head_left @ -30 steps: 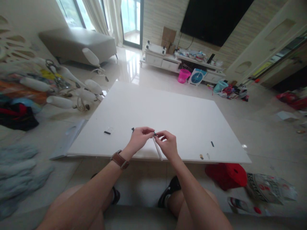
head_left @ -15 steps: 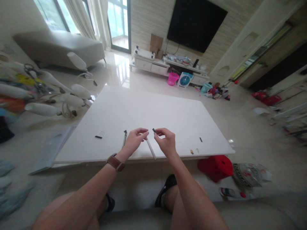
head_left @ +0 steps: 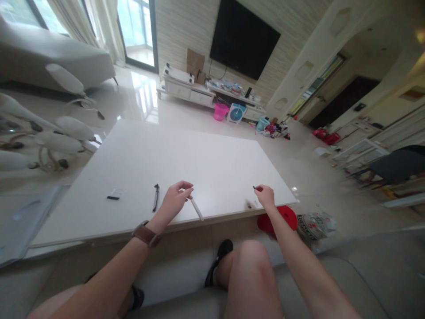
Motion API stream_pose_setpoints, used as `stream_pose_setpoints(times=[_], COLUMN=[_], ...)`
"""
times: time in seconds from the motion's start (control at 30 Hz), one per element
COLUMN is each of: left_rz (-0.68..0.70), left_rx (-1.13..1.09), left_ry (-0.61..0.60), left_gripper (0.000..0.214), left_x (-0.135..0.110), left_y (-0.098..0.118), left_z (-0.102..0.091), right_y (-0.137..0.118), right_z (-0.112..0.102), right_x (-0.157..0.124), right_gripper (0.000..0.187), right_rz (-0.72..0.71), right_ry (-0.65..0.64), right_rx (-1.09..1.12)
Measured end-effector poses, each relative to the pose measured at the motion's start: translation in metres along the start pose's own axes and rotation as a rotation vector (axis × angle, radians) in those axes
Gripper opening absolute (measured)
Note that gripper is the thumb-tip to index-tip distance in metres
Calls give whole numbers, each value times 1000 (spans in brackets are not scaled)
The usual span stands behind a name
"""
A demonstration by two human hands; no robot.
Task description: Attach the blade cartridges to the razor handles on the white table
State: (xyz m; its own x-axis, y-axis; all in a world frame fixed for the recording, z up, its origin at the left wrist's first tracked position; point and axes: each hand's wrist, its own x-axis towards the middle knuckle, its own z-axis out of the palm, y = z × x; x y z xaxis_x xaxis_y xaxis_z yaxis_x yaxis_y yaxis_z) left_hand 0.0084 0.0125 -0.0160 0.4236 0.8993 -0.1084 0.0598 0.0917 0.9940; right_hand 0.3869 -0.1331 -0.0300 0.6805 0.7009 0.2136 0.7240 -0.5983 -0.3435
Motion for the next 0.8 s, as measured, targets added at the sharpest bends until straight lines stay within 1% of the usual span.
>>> stream_pose_setpoints(times=[0.07,0.13,0.23,0.33,0.43,0.5,0.63,0.7,0.8], left_rz=[14,29,40,35,34,40,48,47,45], left_rx=[20,43,83,122,138,146,156,152,157], left_ry=[-8,-14,-28,-33,-35,-40,-38,-33,-32], left_gripper=[30,30,30,29,29,28,27,26,26], left_x=[0,0,1,3,5,5,3,0,-2], left_y=[-1,-4,-7,-9,-9,-9,-8,-7,-6], left_z=[1,1,1,0,-1,-2,-1,1,2], right_y=[31,52,72,85,93,96,100,102,107], right_z=[20,37,58,71,77,78,80,82,86], right_x=[0,1,7,15,12,3,-15,-16,-6], right_gripper=[13,16,20,22,27,30,32,34,36], right_rz=[42,69,84,62,0,-66,-185,-199,-191], right_ry=[-26,-42,-50,-55,-44,-44,-85,-92,-103], right_rx=[-46,-80,-112,-131,-146,-156,-172,-187,-213])
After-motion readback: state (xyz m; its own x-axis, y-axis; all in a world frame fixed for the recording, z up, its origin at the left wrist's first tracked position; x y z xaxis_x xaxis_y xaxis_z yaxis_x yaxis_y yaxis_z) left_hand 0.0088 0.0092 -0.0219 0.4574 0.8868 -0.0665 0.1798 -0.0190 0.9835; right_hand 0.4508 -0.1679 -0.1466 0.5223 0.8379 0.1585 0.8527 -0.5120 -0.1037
